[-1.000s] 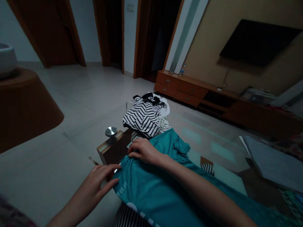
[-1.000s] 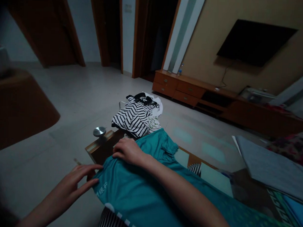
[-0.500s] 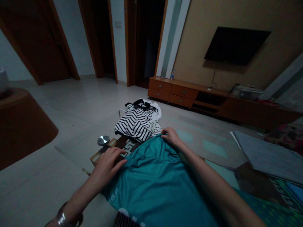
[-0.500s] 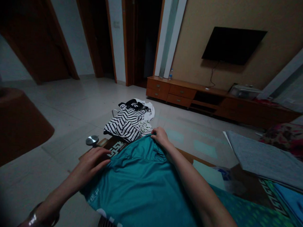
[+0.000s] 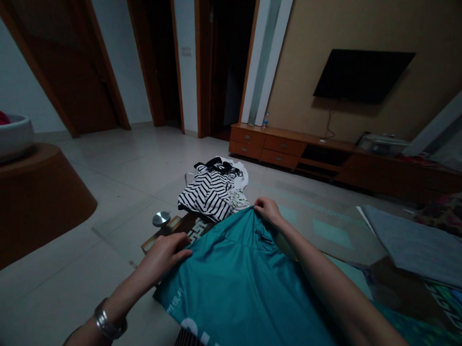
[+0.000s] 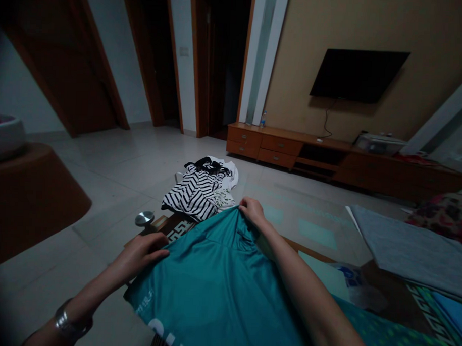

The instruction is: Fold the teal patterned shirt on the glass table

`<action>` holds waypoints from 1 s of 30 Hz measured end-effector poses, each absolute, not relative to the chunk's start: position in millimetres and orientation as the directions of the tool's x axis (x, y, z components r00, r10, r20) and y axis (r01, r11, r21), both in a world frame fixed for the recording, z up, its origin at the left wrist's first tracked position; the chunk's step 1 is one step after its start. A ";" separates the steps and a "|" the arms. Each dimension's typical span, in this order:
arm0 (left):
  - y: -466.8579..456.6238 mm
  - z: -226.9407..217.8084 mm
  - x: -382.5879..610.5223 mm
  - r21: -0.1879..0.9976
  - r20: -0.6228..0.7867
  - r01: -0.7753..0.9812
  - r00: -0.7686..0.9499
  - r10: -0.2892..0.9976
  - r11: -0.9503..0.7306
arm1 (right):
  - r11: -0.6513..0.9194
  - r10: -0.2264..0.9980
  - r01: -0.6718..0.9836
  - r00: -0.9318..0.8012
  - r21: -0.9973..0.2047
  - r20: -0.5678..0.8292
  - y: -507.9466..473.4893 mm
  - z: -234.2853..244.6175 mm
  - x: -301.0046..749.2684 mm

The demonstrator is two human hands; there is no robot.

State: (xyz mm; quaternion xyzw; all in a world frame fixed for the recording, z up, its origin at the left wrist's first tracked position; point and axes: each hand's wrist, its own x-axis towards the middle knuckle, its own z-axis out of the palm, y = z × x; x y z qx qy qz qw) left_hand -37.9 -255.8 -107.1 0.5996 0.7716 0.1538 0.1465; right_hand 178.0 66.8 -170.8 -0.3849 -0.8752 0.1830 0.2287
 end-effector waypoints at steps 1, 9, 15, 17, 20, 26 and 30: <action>-258.3 -106.5 -39.1 0.421 -0.044 0.878 -0.232 0.972 0.229 | 0.643 0.749 0.588 -0.616 -0.490 0.244 66.7 -172.2 176.3; -257.4 -106.3 -36.9 0.302 0.051 0.934 -0.218 0.975 0.193 | 0.645 0.742 0.644 -0.658 -0.412 0.132 72.6 -164.5 172.3; -214.9 -87.5 -5.8 0.223 0.167 0.974 0.004 0.986 -0.042 | 0.567 0.770 0.675 -0.638 -0.472 0.014 68.9 -148.0 169.5; -193.1 -87.5 -1.5 0.231 0.174 0.969 0.046 0.984 -0.086 | 0.559 0.765 0.655 -0.643 -0.509 0.013 65.5 -140.9 168.0; -155.4 -93.0 -3.8 0.257 0.192 0.963 0.029 0.981 -0.079 | 0.552 0.744 0.588 -0.667 -0.591 0.031 59.6 -129.4 169.2; -88.5 -97.1 6.1 0.519 0.138 0.853 -0.011 0.990 -0.063 | 0.352 0.647 0.069 -0.739 -0.933 0.190 47.9 -109.6 188.6; -74.1 -99.3 20.6 0.666 0.007 0.746 -0.010 1.000 0.002 | 0.299 0.637 0.004 -0.746 -0.954 0.197 46.4 -99.6 202.2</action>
